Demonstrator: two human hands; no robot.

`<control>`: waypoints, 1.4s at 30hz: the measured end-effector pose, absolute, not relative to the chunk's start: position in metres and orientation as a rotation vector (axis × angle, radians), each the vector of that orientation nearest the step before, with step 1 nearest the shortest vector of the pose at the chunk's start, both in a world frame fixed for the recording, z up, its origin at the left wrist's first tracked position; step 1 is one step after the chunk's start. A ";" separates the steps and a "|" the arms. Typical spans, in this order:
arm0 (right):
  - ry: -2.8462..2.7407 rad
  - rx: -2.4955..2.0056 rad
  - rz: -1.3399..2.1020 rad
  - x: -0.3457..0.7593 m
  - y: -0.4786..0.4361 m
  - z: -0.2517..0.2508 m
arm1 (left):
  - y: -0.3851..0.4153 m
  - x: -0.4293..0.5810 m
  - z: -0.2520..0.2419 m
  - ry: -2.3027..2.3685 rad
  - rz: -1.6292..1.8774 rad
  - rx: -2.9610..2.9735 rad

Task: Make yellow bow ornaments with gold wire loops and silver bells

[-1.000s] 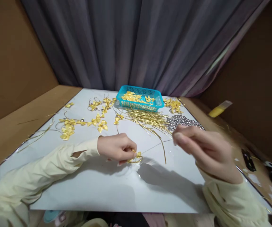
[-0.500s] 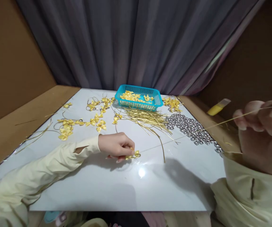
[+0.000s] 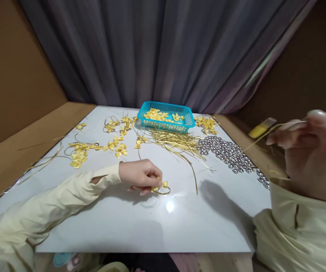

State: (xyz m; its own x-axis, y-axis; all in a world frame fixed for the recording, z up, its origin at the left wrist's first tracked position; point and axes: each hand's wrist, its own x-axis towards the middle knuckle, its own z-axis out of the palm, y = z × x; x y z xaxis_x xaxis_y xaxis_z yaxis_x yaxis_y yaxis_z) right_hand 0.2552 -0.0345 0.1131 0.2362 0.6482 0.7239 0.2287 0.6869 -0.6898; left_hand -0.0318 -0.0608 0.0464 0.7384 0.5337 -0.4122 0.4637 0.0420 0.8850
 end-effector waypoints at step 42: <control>-1.492 -1.014 2.131 0.180 -0.058 0.061 | -0.072 -0.030 0.059 0.801 0.061 1.861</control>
